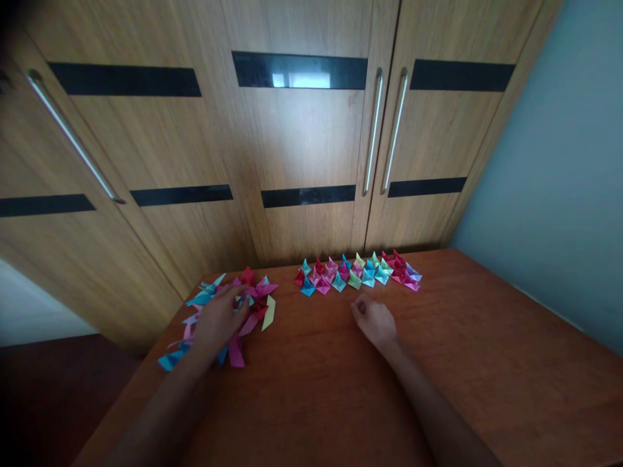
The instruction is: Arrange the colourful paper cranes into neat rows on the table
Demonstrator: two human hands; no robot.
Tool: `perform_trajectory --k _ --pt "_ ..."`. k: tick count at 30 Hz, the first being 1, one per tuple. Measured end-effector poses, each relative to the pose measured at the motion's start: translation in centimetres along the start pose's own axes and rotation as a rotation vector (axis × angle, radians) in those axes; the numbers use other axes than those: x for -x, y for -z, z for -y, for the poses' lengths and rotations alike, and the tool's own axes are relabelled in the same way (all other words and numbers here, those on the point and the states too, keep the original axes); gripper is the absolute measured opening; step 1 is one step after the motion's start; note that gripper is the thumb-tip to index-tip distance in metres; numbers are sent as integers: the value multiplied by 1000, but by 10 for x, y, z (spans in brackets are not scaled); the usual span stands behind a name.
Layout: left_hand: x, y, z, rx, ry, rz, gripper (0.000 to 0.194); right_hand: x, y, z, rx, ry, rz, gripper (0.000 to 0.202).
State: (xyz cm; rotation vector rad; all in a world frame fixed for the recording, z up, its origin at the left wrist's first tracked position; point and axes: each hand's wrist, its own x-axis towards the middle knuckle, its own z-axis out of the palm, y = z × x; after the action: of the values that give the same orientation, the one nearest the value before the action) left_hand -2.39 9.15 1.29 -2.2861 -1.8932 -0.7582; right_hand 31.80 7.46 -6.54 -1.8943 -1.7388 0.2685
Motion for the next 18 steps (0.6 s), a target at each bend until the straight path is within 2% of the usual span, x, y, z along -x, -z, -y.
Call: perform_trajectory --k 3,6,10,18 --pt "-1 2 5 -48 -28 72 28 6 -4 2 -2 2 17 20" --pt "4 -5 -3 -70 -83 155 24 9 -4 1 -4 22 1 18" --pt "11 -16 -14 -127 -67 255 23 9 -3 0 -19 39 -1 18" --pt "15 -21 -15 -220 -69 269 27 10 0 3 -44 34 9 20"
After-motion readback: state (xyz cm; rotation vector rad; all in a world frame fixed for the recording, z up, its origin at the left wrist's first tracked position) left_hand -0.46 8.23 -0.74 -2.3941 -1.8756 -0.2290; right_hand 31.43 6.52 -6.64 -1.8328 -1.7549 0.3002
